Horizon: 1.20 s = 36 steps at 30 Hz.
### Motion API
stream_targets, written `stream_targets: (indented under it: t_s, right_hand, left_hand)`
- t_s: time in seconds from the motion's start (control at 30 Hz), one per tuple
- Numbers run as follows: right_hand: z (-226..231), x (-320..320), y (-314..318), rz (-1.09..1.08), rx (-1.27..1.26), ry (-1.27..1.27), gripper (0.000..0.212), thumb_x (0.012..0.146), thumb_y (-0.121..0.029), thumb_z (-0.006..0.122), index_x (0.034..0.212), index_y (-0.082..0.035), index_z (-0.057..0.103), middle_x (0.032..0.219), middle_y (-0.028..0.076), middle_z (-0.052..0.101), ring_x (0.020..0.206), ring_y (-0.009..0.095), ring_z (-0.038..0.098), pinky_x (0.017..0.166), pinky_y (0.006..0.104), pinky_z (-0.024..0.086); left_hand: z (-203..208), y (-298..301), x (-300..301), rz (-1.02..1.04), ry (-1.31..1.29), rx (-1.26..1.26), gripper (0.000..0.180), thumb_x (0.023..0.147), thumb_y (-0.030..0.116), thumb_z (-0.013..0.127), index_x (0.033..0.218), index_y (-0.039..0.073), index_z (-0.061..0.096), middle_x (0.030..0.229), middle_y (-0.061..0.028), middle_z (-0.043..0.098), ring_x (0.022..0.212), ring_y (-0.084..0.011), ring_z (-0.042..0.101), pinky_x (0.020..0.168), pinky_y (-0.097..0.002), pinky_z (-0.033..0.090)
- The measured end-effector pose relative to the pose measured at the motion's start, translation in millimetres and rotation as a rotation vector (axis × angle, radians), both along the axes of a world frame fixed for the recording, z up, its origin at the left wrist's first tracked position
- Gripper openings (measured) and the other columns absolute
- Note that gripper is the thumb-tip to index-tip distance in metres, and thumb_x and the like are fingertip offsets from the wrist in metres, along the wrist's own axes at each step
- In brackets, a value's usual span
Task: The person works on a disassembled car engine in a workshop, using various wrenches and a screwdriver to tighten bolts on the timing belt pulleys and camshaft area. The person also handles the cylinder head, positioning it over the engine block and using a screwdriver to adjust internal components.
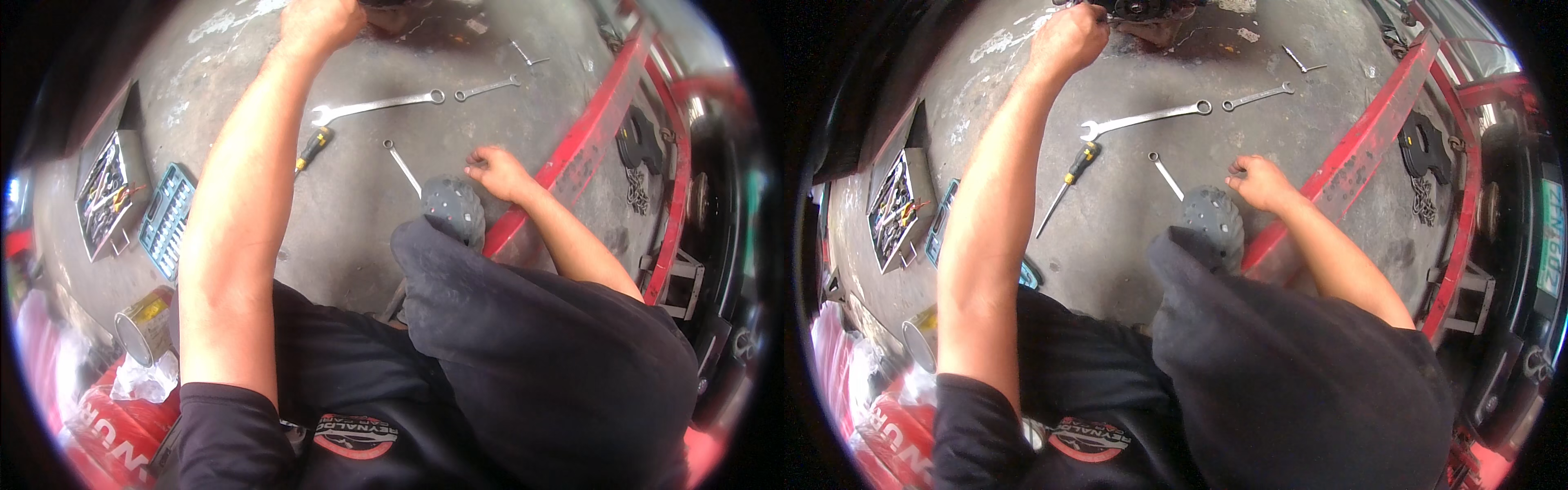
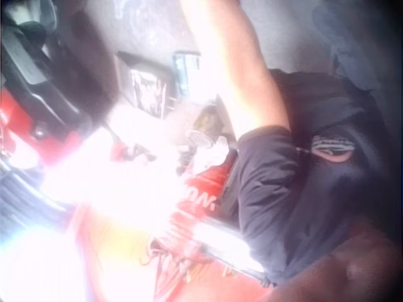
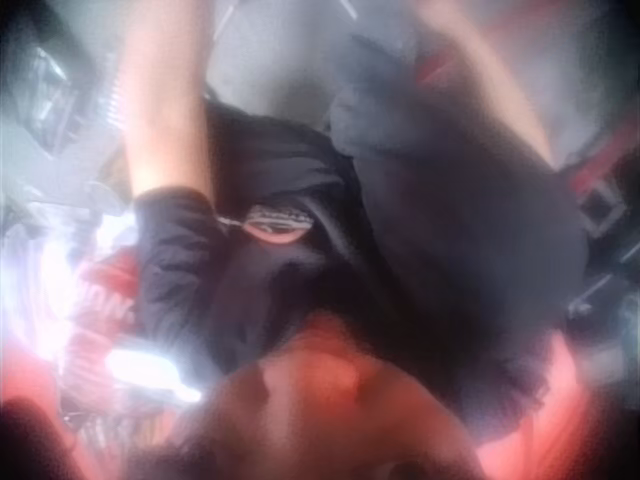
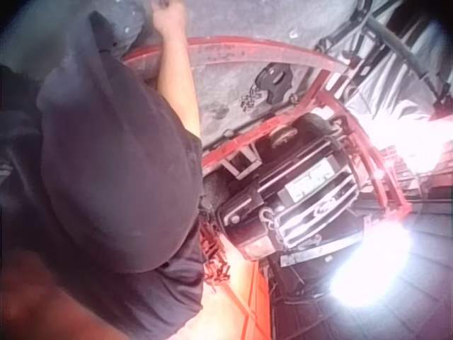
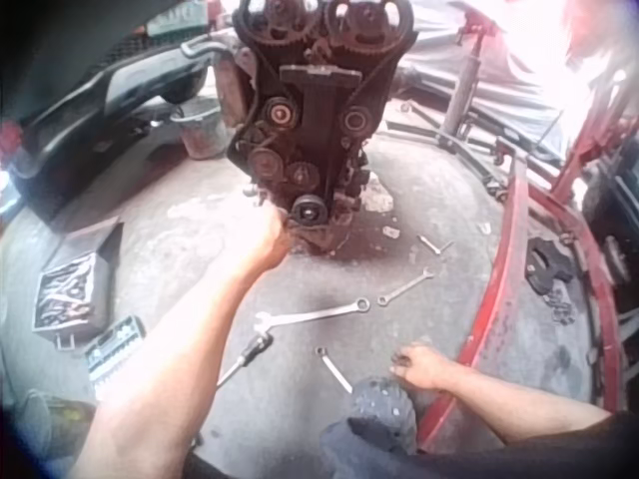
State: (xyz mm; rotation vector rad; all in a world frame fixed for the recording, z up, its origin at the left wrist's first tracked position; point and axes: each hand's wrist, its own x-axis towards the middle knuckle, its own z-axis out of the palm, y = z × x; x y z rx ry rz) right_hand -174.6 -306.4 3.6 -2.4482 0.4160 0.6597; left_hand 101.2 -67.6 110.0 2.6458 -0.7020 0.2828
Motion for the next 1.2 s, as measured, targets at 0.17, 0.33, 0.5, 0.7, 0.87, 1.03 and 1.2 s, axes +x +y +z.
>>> stream_targets:
  t_s: [0.17,0.33,0.5,0.7,0.87,1.03,1.2]
  right_hand:
    - [-9.4,-3.8,-2.7,-0.017,0.028,-0.001,0.039,0.091,-0.031,0.070,0.120,-0.006,0.070,0.127,0.022,0.065,0.120,0.038,0.062,0.102,0.0439,0.050]
    - [-16.5,-11.4,-1.0,0.015,-0.031,0.031,0.039,0.091,-0.031,0.070,0.120,-0.005,0.070,0.124,0.023,0.066,0.118,0.039,0.063,0.101,0.0441,0.050]
    - [-21.6,-19.6,-2.4,-0.001,-0.014,0.062,0.038,0.091,-0.030,0.070,0.118,-0.003,0.071,0.119,0.022,0.069,0.114,0.038,0.065,0.099,0.0437,0.051]
    - [-25.1,-16.9,-3.5,-0.051,0.011,0.069,0.038,0.090,-0.029,0.071,0.117,-0.002,0.071,0.116,0.021,0.072,0.111,0.037,0.068,0.097,0.0428,0.053]
    - [-26.7,-19.0,-6.9,-0.056,0.011,0.074,0.037,0.090,-0.028,0.071,0.116,-0.002,0.071,0.115,0.020,0.073,0.110,0.035,0.069,0.096,0.0420,0.053]
    - [-25.7,-16.9,-5.0,-0.061,0.018,0.084,0.037,0.090,-0.028,0.070,0.117,-0.002,0.071,0.114,0.019,0.073,0.109,0.035,0.069,0.096,0.0414,0.053]
    - [-27.4,-17.8,-5.9,-0.059,0.006,0.071,0.038,0.090,-0.029,0.071,0.116,-0.002,0.071,0.114,0.019,0.073,0.109,0.035,0.070,0.096,0.0414,0.053]
  left_hand:
    - [-12.7,4.4,0.5,-0.047,-0.053,0.060,0.025,0.089,0.024,0.058,0.102,0.011,0.075,0.096,-0.0190,0.074,0.094,-0.0389,0.071,0.084,-0.0509,0.055]
    - [-22.8,7.0,-7.5,-0.012,0.038,0.071,0.027,0.092,0.030,0.057,0.108,0.015,0.072,0.102,-0.0167,0.074,0.099,-0.0387,0.069,0.087,-0.0514,0.055]
    - [-29.8,3.6,-14.2,0.029,0.027,0.069,0.027,0.094,0.032,0.057,0.110,0.016,0.071,0.102,-0.0167,0.074,0.100,-0.0390,0.069,0.086,-0.0515,0.055]
    - [-28.9,5.3,-6.2,0.002,-0.010,0.102,0.028,0.094,0.031,0.057,0.114,0.016,0.072,0.105,-0.0161,0.074,0.101,-0.0379,0.069,0.088,-0.0509,0.055]
    - [-27.4,1.2,-8.2,-0.019,-0.040,0.113,0.029,0.095,0.031,0.057,0.115,0.016,0.072,0.106,-0.0162,0.074,0.102,-0.0376,0.070,0.088,-0.0505,0.055]
    - [-28.4,0.9,-8.8,-0.011,-0.074,0.132,0.029,0.096,0.031,0.057,0.116,0.016,0.072,0.105,-0.0160,0.074,0.102,-0.0368,0.070,0.088,-0.0502,0.055]
    - [-31.5,0.4,-8.5,-0.008,-0.090,0.142,0.028,0.096,0.030,0.056,0.115,0.017,0.072,0.104,-0.0156,0.075,0.101,-0.0367,0.071,0.088,-0.0501,0.056]
